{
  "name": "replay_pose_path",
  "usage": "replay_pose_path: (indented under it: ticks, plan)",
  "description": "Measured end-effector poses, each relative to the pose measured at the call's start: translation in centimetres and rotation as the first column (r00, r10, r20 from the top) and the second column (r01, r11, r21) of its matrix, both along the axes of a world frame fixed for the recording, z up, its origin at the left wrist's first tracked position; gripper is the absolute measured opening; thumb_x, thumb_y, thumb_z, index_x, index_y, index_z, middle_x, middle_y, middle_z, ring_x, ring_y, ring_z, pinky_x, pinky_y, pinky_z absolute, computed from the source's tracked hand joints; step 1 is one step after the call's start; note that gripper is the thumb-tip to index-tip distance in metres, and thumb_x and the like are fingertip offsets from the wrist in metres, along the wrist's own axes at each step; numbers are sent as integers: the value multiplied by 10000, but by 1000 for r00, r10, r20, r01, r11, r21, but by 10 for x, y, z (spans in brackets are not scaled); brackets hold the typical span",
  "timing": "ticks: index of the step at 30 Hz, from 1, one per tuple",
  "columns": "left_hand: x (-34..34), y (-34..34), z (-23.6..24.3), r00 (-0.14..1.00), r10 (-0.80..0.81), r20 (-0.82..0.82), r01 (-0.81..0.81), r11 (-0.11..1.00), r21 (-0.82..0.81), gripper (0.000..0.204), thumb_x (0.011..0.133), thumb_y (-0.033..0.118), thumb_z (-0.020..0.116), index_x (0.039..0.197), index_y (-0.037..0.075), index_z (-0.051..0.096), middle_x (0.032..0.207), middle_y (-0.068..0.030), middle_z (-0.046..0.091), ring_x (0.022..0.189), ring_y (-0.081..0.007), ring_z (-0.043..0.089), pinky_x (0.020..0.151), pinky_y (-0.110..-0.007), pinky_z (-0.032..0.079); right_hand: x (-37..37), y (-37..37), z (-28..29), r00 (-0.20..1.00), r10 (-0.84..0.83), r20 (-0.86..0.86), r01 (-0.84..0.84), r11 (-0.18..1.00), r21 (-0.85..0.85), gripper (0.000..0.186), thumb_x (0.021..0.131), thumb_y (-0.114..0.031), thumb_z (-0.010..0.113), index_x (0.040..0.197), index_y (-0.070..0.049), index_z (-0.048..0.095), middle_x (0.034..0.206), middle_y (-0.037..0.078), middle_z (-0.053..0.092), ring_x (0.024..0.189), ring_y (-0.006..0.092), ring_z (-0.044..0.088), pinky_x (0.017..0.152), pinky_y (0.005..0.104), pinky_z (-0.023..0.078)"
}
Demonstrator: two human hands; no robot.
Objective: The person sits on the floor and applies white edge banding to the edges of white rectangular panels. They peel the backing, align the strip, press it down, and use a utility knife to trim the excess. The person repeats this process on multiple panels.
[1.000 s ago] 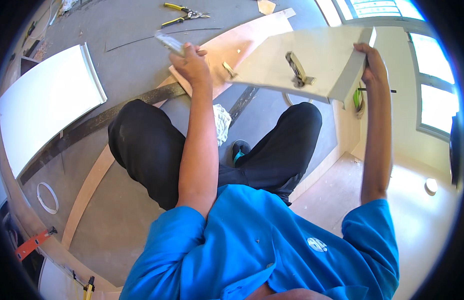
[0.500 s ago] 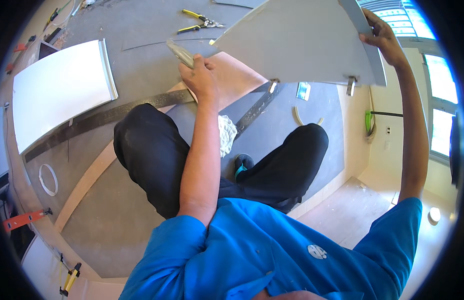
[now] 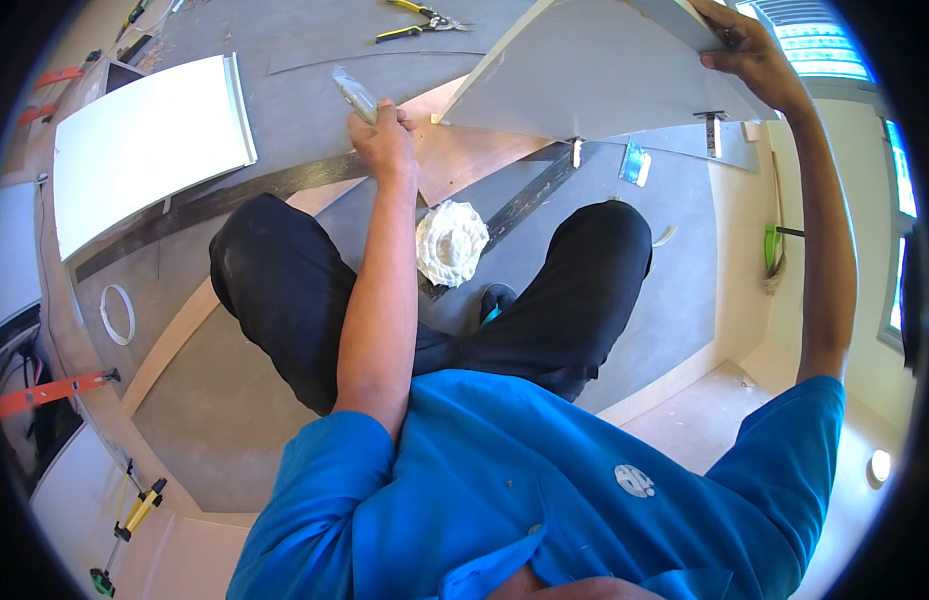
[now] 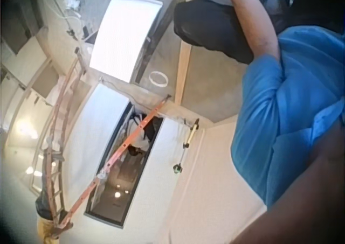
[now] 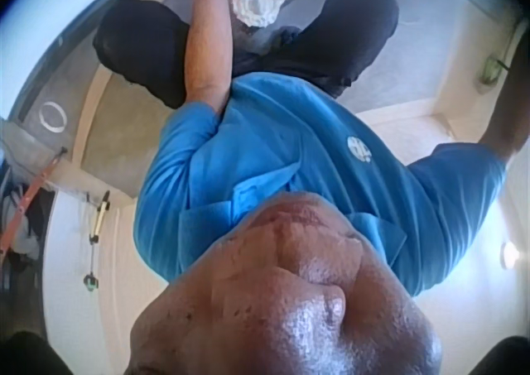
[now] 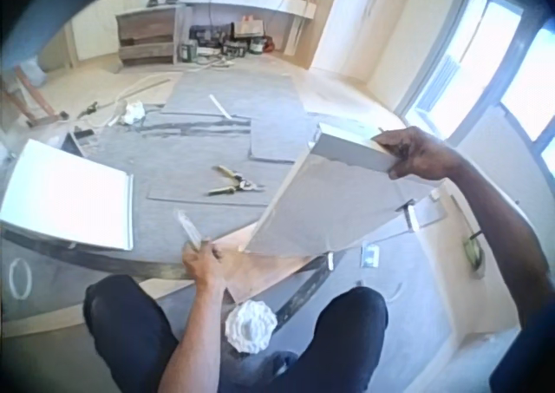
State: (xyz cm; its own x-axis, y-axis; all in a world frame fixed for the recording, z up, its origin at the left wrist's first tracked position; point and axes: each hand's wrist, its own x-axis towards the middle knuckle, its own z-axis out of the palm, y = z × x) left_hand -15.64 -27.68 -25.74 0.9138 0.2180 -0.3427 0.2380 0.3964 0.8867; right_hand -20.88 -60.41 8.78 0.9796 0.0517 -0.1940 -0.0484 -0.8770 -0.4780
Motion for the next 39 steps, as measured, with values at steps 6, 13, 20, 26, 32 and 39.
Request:
replay_pose_path:
  ticks: [6,13,20,26,32,39]
  plan:
    - [4,2,-90,993,-117,15,102,914,392,159,975,131,626,1044,3,563,852,-135,646,680,-236,625,631,-367,509,-2,10,6,998,51,44,-46,994,-100,636,753,49,785,1364,-10,620,1221,103,694,1118,205,630,999,373,506]
    - [-34,-8,-91,869,-372,-326,478,458,750,344,985,301,583,1136,-7,600,1070,-327,695,1036,-518,657,908,-561,507,33,70,-24,914,283,291,-202,939,-278,619,769,-205,846,1327,-61,617,1133,194,702,1059,369,658,942,429,506]
    - [-31,-40,-96,759,-474,-446,609,274,745,358,983,296,548,1156,-16,571,1064,-335,696,1024,-496,676,907,-562,519,47,105,-10,971,172,165,-131,964,-233,450,723,-250,871,1073,-41,683,908,207,720,930,409,682,827,480,519]
    - [-26,-52,-102,695,-463,-550,688,204,697,363,1000,271,537,1239,-2,534,1127,-285,704,1075,-444,687,935,-512,536,40,109,-17,969,116,218,-46,952,-302,429,727,-277,858,1036,-26,699,911,228,709,922,428,668,824,482,517]
    - [-30,-55,-114,741,-444,-503,644,262,719,361,967,267,559,1176,-28,554,1067,-315,703,1048,-470,685,913,-524,534,39,96,-40,845,250,473,-56,921,-386,421,717,-258,866,1022,-22,698,934,231,703,936,415,666,834,469,513]
    - [-25,-58,-113,711,-451,-540,681,249,689,402,946,269,583,1192,-47,553,1076,-326,699,1056,-471,683,922,-519,536,39,95,-41,867,204,455,-110,968,-225,405,693,-214,882,991,-18,689,939,218,702,923,409,660,834,456,513]
